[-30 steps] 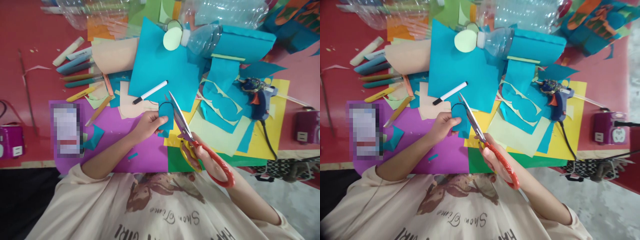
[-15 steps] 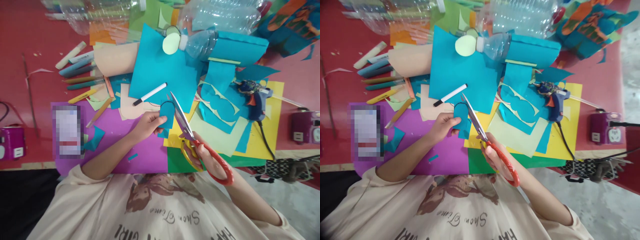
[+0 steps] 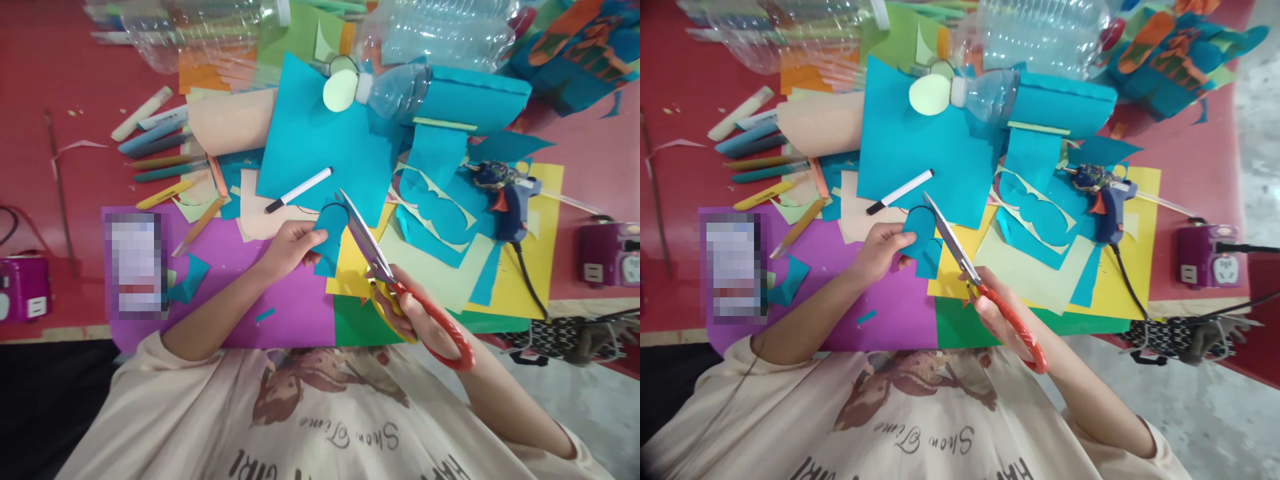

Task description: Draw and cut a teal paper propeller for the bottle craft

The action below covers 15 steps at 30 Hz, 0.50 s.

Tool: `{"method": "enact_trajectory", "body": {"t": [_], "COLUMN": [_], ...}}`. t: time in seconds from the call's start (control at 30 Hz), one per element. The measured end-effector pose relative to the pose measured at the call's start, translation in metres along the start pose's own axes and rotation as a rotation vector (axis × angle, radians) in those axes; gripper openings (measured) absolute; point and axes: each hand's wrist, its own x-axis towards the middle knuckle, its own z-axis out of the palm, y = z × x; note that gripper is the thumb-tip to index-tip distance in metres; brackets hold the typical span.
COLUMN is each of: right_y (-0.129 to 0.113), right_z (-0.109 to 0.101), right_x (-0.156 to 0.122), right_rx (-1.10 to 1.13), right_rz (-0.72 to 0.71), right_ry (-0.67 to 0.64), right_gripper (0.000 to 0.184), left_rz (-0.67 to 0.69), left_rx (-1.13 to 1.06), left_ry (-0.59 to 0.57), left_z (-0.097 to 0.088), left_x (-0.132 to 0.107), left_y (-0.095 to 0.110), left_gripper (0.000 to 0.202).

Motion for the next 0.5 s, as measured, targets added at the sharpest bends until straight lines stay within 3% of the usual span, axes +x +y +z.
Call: {"method": "enact_trajectory", "body": {"t": [0.5], "right_y": [-0.0042], "right_z": [-0.0049], "right_x": [-0.0025], "right_rx": [-0.036], "right_rz": [0.013], "right_ry": [-0.018], "right_gripper": [0.058], "left_rz": [0.077], "left_rx": [-0.015], "left_ry": [0.11], "left_z": [-0.0059], "left_x": [0.0043], "left_y": [0.0], "left_gripper": [0.029]}}
